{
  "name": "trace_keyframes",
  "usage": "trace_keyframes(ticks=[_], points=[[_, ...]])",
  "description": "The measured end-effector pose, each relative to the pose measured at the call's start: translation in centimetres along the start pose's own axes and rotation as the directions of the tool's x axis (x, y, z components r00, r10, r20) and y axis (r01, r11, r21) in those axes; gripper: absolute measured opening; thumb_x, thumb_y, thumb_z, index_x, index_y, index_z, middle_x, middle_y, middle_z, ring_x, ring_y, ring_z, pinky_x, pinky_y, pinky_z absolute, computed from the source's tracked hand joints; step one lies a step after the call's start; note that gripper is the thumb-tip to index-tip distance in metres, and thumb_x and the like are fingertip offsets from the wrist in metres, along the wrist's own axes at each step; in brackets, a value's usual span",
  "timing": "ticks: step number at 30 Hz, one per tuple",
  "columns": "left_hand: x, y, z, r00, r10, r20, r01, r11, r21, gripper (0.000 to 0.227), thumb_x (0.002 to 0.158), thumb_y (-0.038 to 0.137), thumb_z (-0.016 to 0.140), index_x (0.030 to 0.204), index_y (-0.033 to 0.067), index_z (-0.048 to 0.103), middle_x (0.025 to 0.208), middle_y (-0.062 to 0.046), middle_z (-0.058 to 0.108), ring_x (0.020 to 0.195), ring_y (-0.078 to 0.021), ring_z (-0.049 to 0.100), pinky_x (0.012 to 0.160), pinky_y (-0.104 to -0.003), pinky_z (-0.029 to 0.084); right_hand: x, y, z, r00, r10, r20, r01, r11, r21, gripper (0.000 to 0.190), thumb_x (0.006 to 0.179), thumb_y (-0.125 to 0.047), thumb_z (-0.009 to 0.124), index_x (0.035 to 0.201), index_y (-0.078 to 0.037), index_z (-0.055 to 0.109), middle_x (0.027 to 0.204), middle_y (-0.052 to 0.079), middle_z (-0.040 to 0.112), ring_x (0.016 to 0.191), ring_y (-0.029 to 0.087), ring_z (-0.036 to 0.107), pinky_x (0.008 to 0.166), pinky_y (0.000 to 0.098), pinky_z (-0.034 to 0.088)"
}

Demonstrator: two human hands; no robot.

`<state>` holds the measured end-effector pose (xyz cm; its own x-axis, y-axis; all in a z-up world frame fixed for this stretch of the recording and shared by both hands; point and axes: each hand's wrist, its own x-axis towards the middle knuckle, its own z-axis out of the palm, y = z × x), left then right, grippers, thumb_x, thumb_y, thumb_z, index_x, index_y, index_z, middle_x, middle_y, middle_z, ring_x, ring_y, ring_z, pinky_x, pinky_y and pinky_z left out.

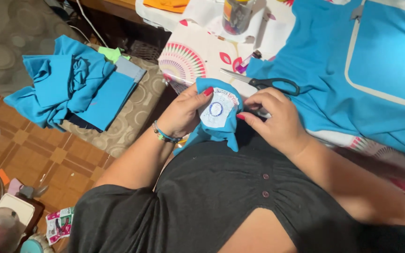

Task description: Trimming embroidered patches from a fabric sheet using scissors and finishing the edges with a lighter

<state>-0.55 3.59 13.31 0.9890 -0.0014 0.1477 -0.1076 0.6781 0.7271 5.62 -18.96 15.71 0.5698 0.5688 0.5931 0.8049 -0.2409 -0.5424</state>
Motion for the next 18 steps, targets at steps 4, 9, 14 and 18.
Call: trace_keyframes(ticks=[4, 9, 14, 18], points=[[-0.8, -0.6, 1.4, 0.999, -0.035, -0.031, 0.034, 0.999, -0.034, 0.022, 0.1, 0.018, 0.063, 0.114, 0.0019, 0.066, 0.101, -0.016, 0.078, 0.089, -0.0208, 0.078, 0.077, -0.036, 0.066, 0.0, -0.4, -0.3, 0.999, -0.028, -0.017, 0.028, 0.999, -0.035, 0.026, 0.089, -0.018, 0.086, 0.109, -0.008, 0.073, 0.099, 0.005, 0.069, 0.086, 0.026, 0.07, 0.076, 0.0374, 0.058], [0.0, -4.6, -4.0, 0.987, -0.15, -0.05, 0.138, 0.971, -0.196, 0.028, 0.106, 0.014, 0.054, 0.131, 0.0032, 0.059, 0.119, -0.027, 0.07, 0.101, -0.0434, 0.074, 0.082, -0.062, 0.062, -0.1, -0.7, -0.2, 0.974, -0.217, -0.069, 0.209, 0.972, -0.11, 0.011, 0.095, -0.011, 0.079, 0.105, -0.007, 0.077, 0.104, 0.008, 0.072, 0.09, 0.031, 0.071, 0.08, 0.0424, 0.058], [-0.3, -6.4, -5.2, 0.971, -0.234, -0.04, 0.218, 0.947, -0.234, 0.031, 0.106, 0.016, 0.053, 0.136, 0.0075, 0.058, 0.122, -0.026, 0.07, 0.103, -0.0433, 0.073, 0.081, -0.063, 0.061, -0.6, 0.6, -0.1, 0.946, -0.323, -0.038, 0.307, 0.926, -0.22, 0.003, 0.098, -0.007, 0.075, 0.099, -0.006, 0.077, 0.104, 0.007, 0.073, 0.091, 0.031, 0.069, 0.081, 0.0428, 0.058], [-0.2, -7.1, -5.4, 0.96, -0.278, -0.008, 0.265, 0.923, -0.278, 0.034, 0.107, 0.016, 0.05, 0.141, 0.0085, 0.055, 0.127, -0.028, 0.067, 0.105, -0.0446, 0.072, 0.083, -0.065, 0.061, -0.8, 1.2, 0.0, 0.918, -0.396, -0.016, 0.376, 0.884, -0.279, 0.004, 0.1, -0.007, 0.07, 0.1, -0.005, 0.073, 0.1, 0.008, 0.069, 0.091, 0.032, 0.068, 0.084, 0.0469, 0.057]])
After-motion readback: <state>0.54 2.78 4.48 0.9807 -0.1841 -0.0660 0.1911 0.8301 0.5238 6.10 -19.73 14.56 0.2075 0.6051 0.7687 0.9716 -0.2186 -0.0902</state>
